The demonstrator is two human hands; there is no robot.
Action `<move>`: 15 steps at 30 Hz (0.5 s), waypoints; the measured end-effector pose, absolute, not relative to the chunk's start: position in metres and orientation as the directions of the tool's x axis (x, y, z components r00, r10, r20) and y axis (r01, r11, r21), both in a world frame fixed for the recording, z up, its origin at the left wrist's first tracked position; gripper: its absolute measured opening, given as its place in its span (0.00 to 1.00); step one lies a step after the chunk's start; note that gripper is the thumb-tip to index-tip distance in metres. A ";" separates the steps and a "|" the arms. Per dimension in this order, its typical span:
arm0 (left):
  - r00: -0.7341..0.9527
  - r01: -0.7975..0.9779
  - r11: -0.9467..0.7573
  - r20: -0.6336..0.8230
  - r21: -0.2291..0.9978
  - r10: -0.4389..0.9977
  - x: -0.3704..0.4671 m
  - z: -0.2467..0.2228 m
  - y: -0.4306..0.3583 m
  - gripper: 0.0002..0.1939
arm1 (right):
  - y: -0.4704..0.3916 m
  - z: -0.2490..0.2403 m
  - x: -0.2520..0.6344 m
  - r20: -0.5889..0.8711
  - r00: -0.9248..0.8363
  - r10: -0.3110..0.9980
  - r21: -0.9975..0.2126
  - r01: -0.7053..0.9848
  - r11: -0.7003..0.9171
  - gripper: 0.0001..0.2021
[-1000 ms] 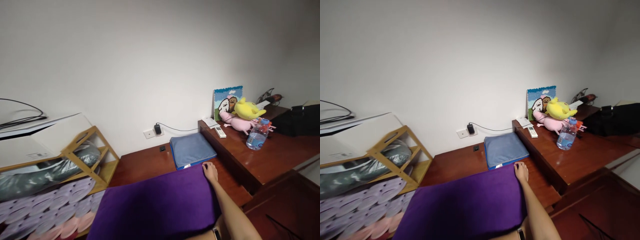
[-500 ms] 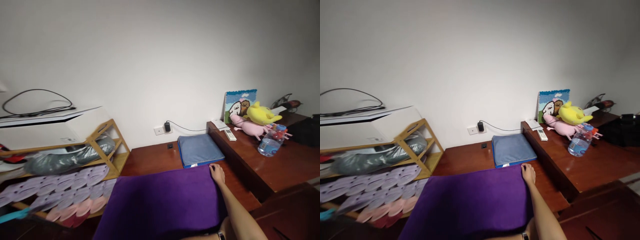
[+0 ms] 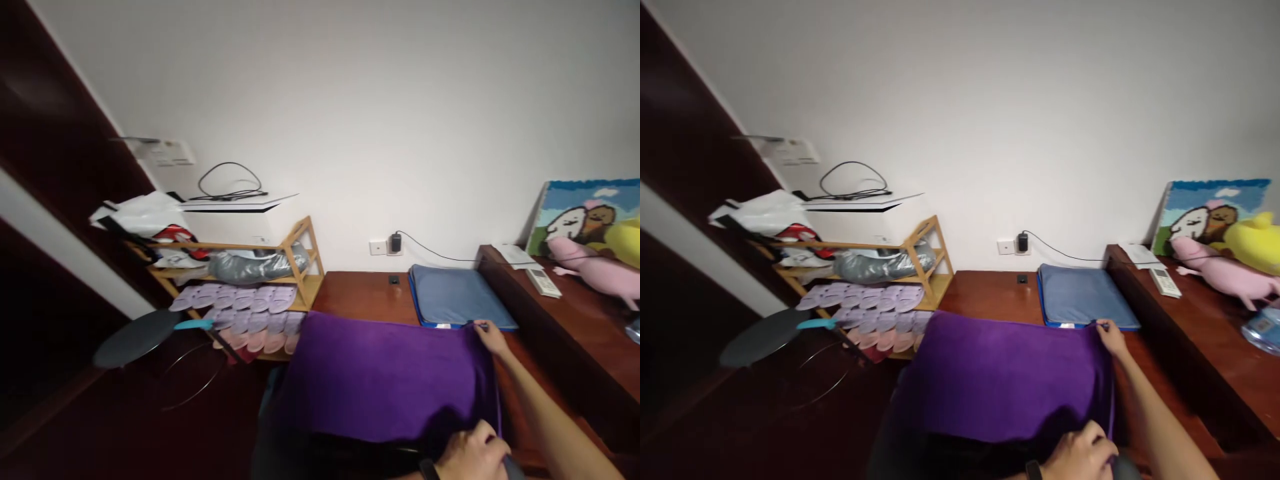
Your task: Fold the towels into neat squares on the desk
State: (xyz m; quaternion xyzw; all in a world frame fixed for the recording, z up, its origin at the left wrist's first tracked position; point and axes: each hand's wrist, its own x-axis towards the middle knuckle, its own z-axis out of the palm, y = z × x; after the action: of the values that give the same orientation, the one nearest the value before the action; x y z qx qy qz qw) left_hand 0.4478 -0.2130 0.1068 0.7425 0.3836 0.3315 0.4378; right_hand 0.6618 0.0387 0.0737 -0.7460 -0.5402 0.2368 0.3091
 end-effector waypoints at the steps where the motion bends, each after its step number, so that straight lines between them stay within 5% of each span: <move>1: 0.450 0.307 -0.316 0.156 0.898 0.879 0.431 0.111 -0.205 0.12 | 0.044 0.086 0.651 -0.012 0.265 0.964 -0.732 0.654 -0.189 0.15; 8: 0.034 0.199 -0.314 0.314 0.928 0.949 0.286 0.179 -0.228 0.02 | 0.087 0.164 0.490 0.075 -0.145 0.987 -0.795 0.589 0.147 0.18; 12: -0.310 0.176 -0.272 0.316 0.946 0.897 0.199 0.180 -0.257 0.12 | 0.102 0.174 0.338 0.080 -0.408 0.910 -0.781 0.541 0.311 0.18; 15: -0.636 0.147 -0.103 0.174 0.984 0.752 0.140 0.147 -0.271 0.18 | 0.098 0.159 0.228 0.055 -0.554 0.831 -0.728 0.547 0.414 0.15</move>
State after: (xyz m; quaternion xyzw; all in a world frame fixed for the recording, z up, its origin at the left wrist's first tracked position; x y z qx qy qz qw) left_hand 0.1397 -0.2709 0.1468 0.3575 0.6281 0.6510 0.2323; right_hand 0.2285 0.0978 0.1595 -0.4232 -0.8142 0.3379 0.2096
